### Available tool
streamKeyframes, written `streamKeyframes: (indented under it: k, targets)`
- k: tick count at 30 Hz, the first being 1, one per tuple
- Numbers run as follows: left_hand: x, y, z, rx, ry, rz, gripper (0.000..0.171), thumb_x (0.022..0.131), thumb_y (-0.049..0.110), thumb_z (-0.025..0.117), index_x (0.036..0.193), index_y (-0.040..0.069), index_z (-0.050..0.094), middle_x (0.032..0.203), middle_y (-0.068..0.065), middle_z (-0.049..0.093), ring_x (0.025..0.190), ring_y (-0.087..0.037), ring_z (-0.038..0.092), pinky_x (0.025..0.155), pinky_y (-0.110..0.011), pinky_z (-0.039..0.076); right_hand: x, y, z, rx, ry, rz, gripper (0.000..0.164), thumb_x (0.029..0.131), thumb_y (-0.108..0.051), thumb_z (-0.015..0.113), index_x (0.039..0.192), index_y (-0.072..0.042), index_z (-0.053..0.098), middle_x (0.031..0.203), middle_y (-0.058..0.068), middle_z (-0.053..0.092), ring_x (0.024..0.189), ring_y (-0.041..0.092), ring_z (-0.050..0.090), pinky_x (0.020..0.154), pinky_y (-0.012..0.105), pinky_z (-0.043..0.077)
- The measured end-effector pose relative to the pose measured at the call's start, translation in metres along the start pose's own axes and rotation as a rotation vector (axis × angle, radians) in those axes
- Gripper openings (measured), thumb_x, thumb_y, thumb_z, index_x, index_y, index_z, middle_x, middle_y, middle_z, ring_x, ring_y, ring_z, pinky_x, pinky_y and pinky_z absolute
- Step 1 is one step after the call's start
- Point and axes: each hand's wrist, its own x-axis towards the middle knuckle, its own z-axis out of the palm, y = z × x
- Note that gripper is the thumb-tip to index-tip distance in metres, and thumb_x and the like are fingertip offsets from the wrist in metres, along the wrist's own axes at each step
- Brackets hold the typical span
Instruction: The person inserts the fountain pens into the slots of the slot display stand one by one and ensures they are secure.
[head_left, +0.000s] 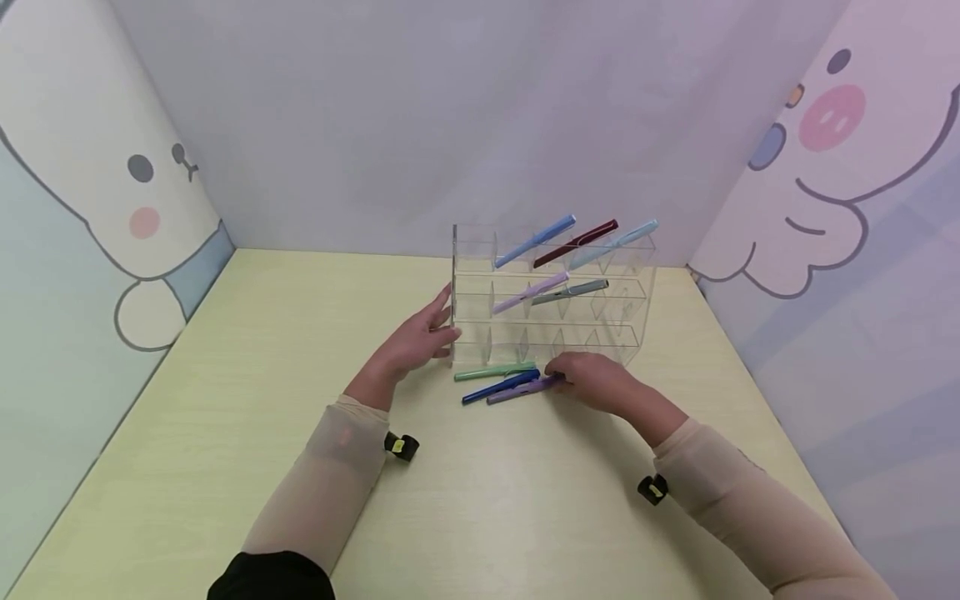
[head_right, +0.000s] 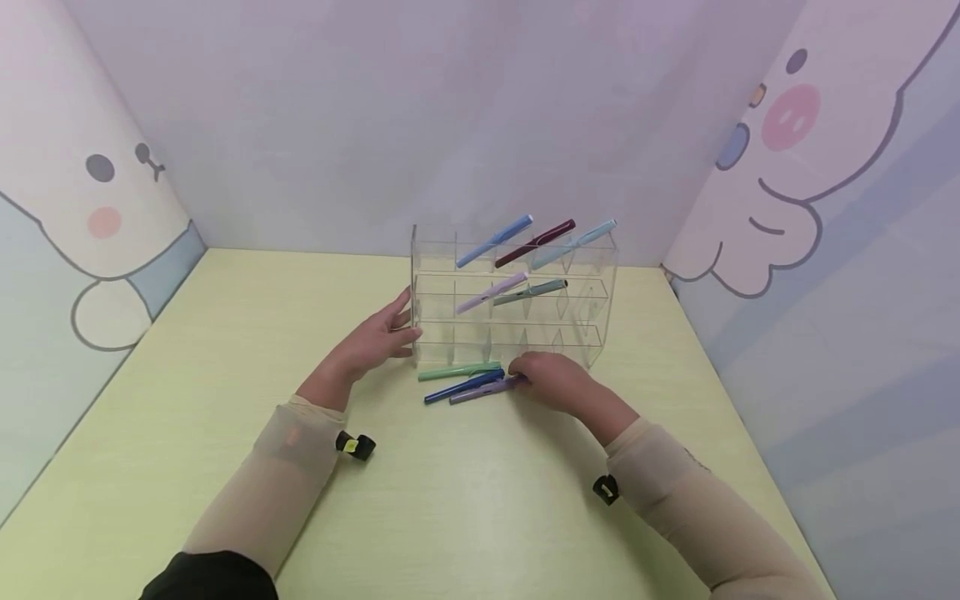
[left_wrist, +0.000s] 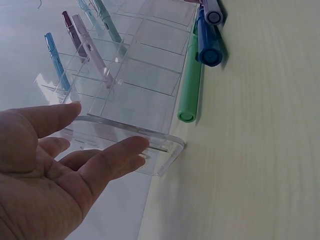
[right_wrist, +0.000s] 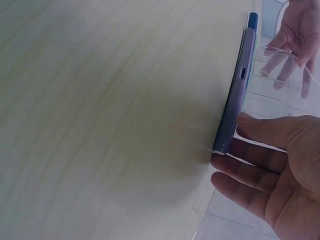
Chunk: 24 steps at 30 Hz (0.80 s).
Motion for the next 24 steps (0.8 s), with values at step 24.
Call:
streamKeyframes:
  k: [24]
  targets:
    - [-0.001,0.001,0.001,0.005,0.002,-0.018,0.074,0.102,0.026,0.054,0.147,0.061,0.006,0.164,0.0,0.018,0.139,-0.028,0.042,0.102,-0.048,0.049,-0.009,0.015,-0.021,0.539,-0.05,0.097,0.01,0.095,-0.023,0.067,0.105,-0.022,0.068,0.091,-0.006,0.067,0.082,0.014,0.061,0.072,0.031,0.054]
